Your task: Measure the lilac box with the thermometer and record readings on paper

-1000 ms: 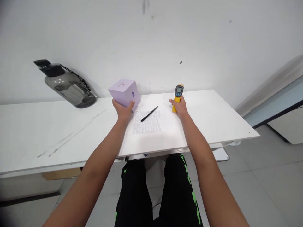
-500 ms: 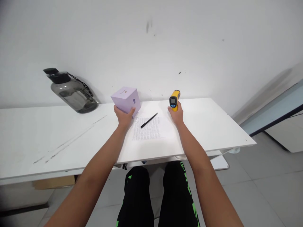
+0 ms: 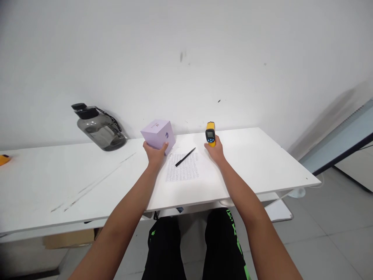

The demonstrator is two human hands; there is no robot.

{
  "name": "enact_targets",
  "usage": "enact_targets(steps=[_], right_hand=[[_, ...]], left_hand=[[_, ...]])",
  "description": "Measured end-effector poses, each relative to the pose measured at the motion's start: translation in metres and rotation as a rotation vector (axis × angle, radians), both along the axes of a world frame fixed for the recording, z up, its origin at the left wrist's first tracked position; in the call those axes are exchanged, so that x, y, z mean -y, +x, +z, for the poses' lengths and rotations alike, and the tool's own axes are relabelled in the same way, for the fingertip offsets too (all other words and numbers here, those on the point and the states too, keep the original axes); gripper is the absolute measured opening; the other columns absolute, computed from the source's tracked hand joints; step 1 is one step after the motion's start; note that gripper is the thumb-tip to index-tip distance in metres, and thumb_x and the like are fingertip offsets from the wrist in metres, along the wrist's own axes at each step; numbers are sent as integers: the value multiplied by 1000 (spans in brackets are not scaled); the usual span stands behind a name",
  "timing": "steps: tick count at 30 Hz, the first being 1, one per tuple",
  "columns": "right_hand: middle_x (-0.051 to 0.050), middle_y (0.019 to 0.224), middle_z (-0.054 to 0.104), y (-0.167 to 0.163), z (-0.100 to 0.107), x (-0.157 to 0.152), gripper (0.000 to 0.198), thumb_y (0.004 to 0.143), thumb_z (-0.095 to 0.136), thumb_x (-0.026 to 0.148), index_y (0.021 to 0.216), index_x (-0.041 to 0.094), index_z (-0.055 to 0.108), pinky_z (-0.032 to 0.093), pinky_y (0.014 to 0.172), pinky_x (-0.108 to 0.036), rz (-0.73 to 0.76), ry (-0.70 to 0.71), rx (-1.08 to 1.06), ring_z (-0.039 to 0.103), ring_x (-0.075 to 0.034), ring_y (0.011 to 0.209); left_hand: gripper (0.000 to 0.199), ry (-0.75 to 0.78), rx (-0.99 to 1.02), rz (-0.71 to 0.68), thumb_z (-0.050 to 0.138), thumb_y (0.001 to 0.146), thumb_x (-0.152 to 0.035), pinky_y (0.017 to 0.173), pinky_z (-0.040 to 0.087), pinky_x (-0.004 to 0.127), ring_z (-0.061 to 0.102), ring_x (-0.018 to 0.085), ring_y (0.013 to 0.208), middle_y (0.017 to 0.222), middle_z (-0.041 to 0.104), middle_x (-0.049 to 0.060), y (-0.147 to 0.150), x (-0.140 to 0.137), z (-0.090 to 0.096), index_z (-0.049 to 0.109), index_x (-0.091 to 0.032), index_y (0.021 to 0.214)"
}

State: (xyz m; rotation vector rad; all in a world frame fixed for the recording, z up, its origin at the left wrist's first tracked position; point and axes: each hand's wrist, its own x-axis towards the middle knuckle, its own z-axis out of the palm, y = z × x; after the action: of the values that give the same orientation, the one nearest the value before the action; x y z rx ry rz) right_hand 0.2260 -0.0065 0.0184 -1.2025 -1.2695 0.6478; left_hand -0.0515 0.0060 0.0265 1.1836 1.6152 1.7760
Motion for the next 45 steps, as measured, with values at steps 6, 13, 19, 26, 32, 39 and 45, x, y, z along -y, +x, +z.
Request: enact_targets(steps=[6,13,19,26,32,39,45], right_hand=[[8,71,58,-32,27,35,51,60,78,32,105,23,54,43,58,-30,317,-139,-326,50,-11,55],[7,68,59,-50,35,56,56,61,84,35,110,23,59,43,54,-30,576,-199,-409,51,-11,51],[9,61,54,-55,32,58,60,65,86,48,112,23,59,42,51,-26,649,-272,-486,51,-10,49],[8,60,54,-57,36,63,58,62,89,46,106,22,60,42,50,-25,716,-306,-522,51,-10,48],[8,60,55,-58,33,63,59,64,88,45,109,20,60,42,49,-24,734,-329,-516,52,-9,48],[8,61,56,-58,30,63,59,66,87,44,112,20,60,43,49,-23,756,-312,-512,52,-9,49],[8,60,56,-56,31,63,57,66,86,43,111,19,59,44,49,-23,769,-325,-519,53,-9,48]], left_hand=[[87,12,77,-18,87,71,-38,118,43,43,51,27,137,146,46,18,3,8,10,32,-22,137],[84,127,51,-82,82,74,-45,114,46,40,54,27,135,145,50,14,11,26,25,38,-22,142],[87,158,-27,-99,87,66,-45,113,45,42,53,30,134,142,51,15,29,41,27,45,-20,137],[79,113,15,-102,85,68,-44,110,47,41,56,28,129,136,54,13,36,46,28,47,-20,133],[80,125,52,-123,86,66,-42,111,45,41,55,28,129,138,53,14,42,50,29,45,-19,132],[89,161,25,-143,87,62,-47,114,41,46,51,30,132,141,51,15,43,52,25,43,-19,134],[84,171,-19,-138,88,64,-46,113,42,44,53,28,130,137,53,12,42,50,22,46,-22,133]])
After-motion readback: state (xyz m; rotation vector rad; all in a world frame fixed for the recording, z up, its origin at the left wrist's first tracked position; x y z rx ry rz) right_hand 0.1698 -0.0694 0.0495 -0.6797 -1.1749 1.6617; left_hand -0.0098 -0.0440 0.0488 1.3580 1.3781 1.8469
